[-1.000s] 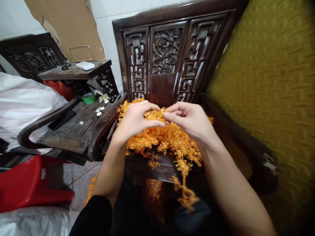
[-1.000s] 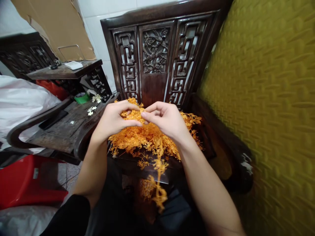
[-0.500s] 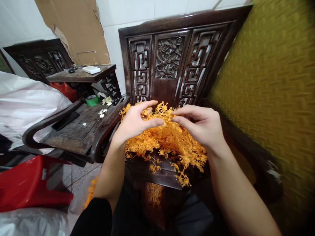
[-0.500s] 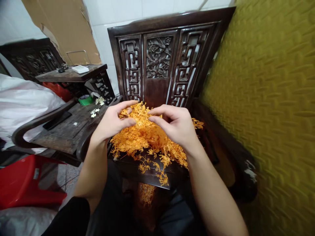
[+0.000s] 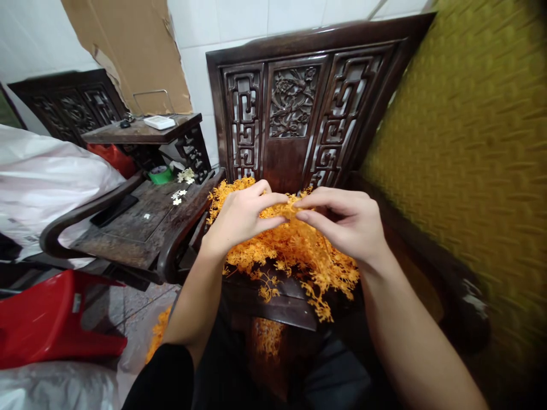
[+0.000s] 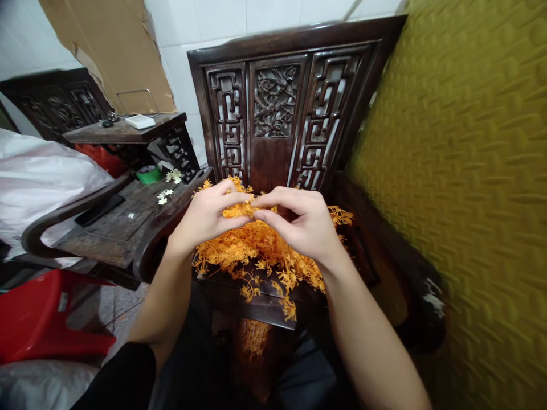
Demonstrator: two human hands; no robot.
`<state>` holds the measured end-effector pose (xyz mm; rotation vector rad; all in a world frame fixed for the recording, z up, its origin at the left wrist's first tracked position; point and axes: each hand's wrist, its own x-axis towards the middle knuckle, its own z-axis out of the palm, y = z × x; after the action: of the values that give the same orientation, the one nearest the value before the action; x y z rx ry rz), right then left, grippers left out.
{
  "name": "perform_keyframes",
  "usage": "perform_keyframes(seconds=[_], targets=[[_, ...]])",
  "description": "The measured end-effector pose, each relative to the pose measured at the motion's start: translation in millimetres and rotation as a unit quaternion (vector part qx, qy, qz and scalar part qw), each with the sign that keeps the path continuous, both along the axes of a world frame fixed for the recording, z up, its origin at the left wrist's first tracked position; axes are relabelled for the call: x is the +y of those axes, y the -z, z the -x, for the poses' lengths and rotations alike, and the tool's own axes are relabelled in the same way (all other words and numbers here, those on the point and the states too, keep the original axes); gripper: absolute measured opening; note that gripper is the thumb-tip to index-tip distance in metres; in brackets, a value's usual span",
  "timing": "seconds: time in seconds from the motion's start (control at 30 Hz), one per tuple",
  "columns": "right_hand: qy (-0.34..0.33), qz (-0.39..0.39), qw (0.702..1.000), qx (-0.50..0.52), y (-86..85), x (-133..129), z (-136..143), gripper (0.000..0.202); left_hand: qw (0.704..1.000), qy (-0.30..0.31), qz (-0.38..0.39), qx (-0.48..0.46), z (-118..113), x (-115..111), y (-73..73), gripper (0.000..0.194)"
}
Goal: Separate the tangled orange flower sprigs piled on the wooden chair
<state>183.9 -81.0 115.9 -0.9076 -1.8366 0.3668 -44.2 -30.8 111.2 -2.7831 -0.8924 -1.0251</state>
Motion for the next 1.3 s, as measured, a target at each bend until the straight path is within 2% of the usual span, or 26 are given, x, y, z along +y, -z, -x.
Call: perform_keyframes(seconds=[0.07, 0.17, 0.27, 0.37, 0.57, 0.7, 0.87, 0.93, 1.07, 1.17, 1.3], targets=[[0.009, 0.024, 1.000, 0.002, 1.3, 0.1, 1.8, 0.018, 0.998, -0.048, -0.026, 0.027, -3.4, -3.9, -0.5, 0.024], [0.032, 0.044, 0.998, -0.036, 5.5, 3.2, 5.1, 0.026, 0.991, -0.107, -0.048, 0.066, -8.3, -8.7, -2.1, 0.018], [0.068, 0.026, 0.990, -0.123, 10.2, 6.8, 7.9, 0.030, 0.984, -0.144, -0.054, 0.085, -11.7, -9.7, -1.8, 0.017], [0.111, 0.015, 0.976, -0.190, 12.4, 8.1, 9.3, 0.026, 0.982, -0.160, -0.060, 0.077, -14.9, -7.6, 2.2, 0.017], [0.115, 0.003, 0.979, -0.171, 12.7, 7.9, 10.3, 0.025, 0.988, -0.130, -0.054, 0.064, -20.7, -4.1, 10.0, 0.024], [0.157, -0.028, 0.971, -0.176, 14.5, 9.7, 10.5, 0.021, 0.993, -0.103, -0.005, 0.053, -16.8, -1.3, 9.0, 0.024], [0.082, -0.003, 0.984, -0.156, 11.7, 10.5, 10.6, 0.016, 0.991, 0.021, 0.135, 0.010, -7.9, 1.2, 2.8, 0.025], [0.066, 0.016, 0.985, -0.160, 9.3, 9.4, 10.5, 0.015, 0.985, 0.049, 0.166, -0.018, -6.4, 0.5, -0.2, 0.021], [0.025, 0.066, 0.987, -0.141, 4.8, 5.5, 10.1, 0.015, 0.979, 0.064, 0.182, -0.063, -6.3, -1.0, -4.0, 0.008], [-0.011, 0.121, 0.989, -0.081, 3.4, 4.2, 8.7, 0.014, 0.976, 0.075, 0.194, -0.073, -5.8, -2.0, -5.7, 0.008], [-0.013, 0.161, 0.986, -0.033, 6.3, 7.6, 7.8, 0.013, 0.982, 0.031, 0.184, -0.033, -5.7, -8.1, -7.8, 0.014]])
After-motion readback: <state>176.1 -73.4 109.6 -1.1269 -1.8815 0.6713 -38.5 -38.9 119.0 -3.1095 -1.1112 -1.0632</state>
